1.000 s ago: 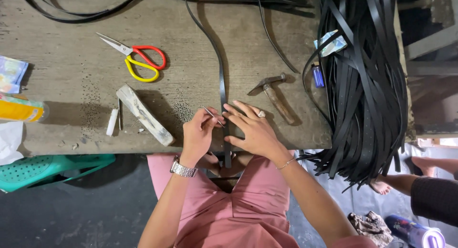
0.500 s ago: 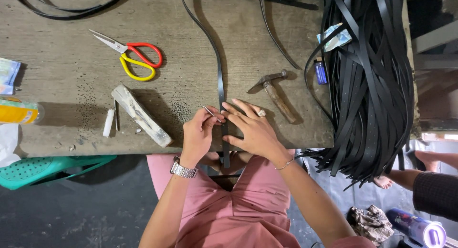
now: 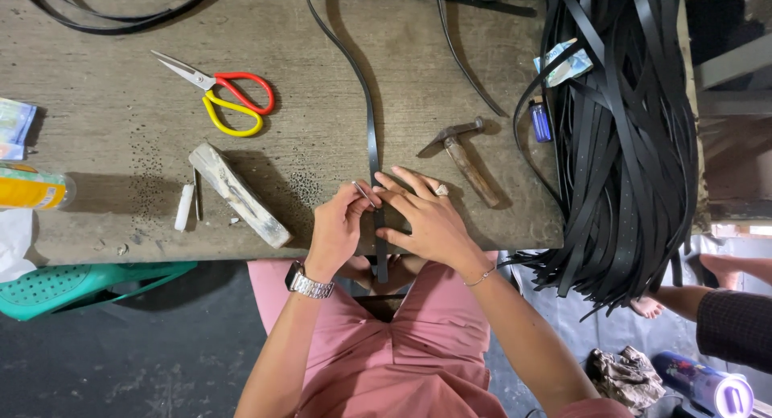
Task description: Using a hammer and a punch tool to create holes in leather straps on a workbench.
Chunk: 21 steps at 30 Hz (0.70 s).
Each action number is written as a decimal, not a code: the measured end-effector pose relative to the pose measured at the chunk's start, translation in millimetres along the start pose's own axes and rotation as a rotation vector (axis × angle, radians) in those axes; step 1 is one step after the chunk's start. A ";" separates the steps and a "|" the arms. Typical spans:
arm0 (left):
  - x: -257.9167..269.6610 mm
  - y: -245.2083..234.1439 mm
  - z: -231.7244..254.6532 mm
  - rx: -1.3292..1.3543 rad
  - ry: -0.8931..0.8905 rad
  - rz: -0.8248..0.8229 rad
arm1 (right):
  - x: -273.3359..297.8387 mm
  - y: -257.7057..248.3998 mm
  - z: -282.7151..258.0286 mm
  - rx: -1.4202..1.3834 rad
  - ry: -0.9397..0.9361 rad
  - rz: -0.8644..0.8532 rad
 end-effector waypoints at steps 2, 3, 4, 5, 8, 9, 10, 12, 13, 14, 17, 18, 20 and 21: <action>2.0 5.0 -10.0 -0.023 0.020 -0.030 | -0.3 1.1 1.9 -0.013 0.002 -0.004; 2.0 4.3 -7.5 -0.023 0.022 -0.029 | 0.0 1.4 1.5 -0.012 0.001 -0.003; 2.3 4.3 -2.2 -0.054 0.091 -0.040 | 0.2 1.7 1.5 -0.024 0.008 -0.006; 3.1 4.5 3.1 -0.086 0.161 -0.052 | 1.0 2.0 1.2 -0.035 0.017 -0.007; 0.4 5.9 2.7 -0.166 0.279 -0.078 | 8.7 19.0 17.4 -0.094 0.011 0.102; 1.6 7.2 -0.7 -0.164 0.285 -0.086 | 16.4 29.0 29.9 -0.090 0.018 0.108; 2.9 8.2 -3.9 -0.149 0.290 -0.096 | 26.7 29.6 45.8 0.039 0.135 0.339; 1.0 8.1 -7.7 -0.134 0.303 -0.099 | 39.5 14.9 61.7 0.177 0.244 0.572; 2.1 8.3 -7.8 -0.142 0.315 -0.106 | 44.0 1.8 65.9 0.361 0.423 0.465; 3.4 8.4 -7.9 -0.150 0.328 -0.112 | 49.9 -11.8 69.6 0.544 0.601 0.351; 3.5 8.4 -10.6 -0.188 0.345 -0.128 | 59.7 -5.5 84.0 0.612 0.658 0.096; 4.2 9.2 -12.4 -0.187 0.351 -0.127 | 58.3 -9.2 80.5 0.616 0.658 0.101; 5.0 9.9 -18.7 -0.157 0.303 -0.116 | 58.9 -11.0 81.0 0.266 0.812 0.092; 5.8 10.1 -17.6 -0.156 0.306 -0.110 | 61.7 -22.8 67.1 0.270 0.807 0.094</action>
Point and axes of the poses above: each hand's wrist, its own x-axis away from the middle knuckle, its own y-axis out of the palm, z = x × y, the point moved 4 cm from there along -x, towards the middle knuckle, and after that the axes turned 5 degrees about -y, right-handed, at the moved point
